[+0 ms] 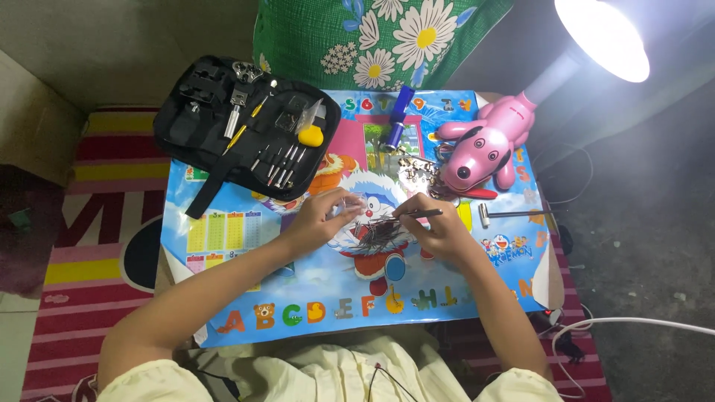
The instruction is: Repairing or adjusting a watch strap using a specialized tool kit on a low table.
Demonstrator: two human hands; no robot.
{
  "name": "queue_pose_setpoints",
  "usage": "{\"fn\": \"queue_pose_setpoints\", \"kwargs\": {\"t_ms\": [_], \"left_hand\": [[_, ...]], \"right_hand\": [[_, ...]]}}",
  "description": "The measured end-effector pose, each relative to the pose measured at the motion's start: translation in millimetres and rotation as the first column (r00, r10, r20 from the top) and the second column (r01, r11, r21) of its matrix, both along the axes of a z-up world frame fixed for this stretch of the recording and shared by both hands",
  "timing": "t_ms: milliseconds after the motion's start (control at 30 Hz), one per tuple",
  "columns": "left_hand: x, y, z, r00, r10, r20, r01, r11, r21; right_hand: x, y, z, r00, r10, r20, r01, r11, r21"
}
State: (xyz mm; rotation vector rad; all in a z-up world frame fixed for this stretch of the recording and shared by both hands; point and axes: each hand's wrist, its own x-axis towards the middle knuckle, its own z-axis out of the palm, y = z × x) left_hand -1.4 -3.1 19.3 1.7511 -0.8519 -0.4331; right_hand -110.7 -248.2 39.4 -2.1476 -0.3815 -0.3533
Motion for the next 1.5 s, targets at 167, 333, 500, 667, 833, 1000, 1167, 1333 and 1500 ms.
{"fn": "queue_pose_setpoints", "kwargs": {"t_ms": [167, 333, 500, 667, 833, 1000, 1167, 1333, 1500], "left_hand": [[2.5, 2.3, -7.1, 0.996, 0.007, -0.091, -0.012, 0.999, -0.051], [3.1, 1.6, -17.2, 0.983, 0.01, -0.183, -0.023, 0.997, -0.071], [8.0, 4.5, -24.5, 0.989, -0.052, -0.14, 0.025, 0.982, -0.185], [21.1, 0.1, -65.9, 0.955, -0.05, 0.292, 0.1, 0.982, -0.159], [12.5, 2.5, -40.1, 0.997, -0.071, 0.009, 0.072, 0.975, -0.21], [12.9, 1.2, -40.6, 0.999, -0.048, -0.015, 0.045, 0.987, -0.157], [8.1, 1.2, -29.3, 0.994, -0.036, -0.1, 0.016, 0.982, -0.189], [5.6, 3.1, -23.6, 0.995, -0.029, -0.099, 0.012, 0.984, -0.176], [5.8, 3.1, -15.5, 0.996, -0.023, -0.086, 0.012, 0.992, -0.122]], "right_hand": [[1.7, -1.8, -9.6, 1.0, -0.005, -0.025, 0.005, 1.0, 0.008], [-0.5, 0.9, -6.9, 0.998, -0.023, -0.054, 0.023, 1.0, 0.0], [2.4, -0.9, -9.7, 0.998, -0.035, -0.054, 0.037, 0.998, 0.041], [2.7, -2.1, -11.3, 0.998, -0.038, -0.052, 0.04, 0.998, 0.046], [3.9, -4.1, -17.5, 0.998, -0.042, -0.047, 0.045, 0.997, 0.058], [5.4, -4.0, -21.3, 0.999, -0.046, -0.025, 0.047, 0.997, 0.062], [10.4, -1.3, -23.6, 0.999, -0.044, 0.015, 0.043, 0.997, 0.069], [10.4, -2.6, -29.7, 0.998, -0.043, 0.051, 0.036, 0.992, 0.121], [13.5, -5.1, -31.6, 0.996, -0.045, 0.077, 0.037, 0.994, 0.099]]}}
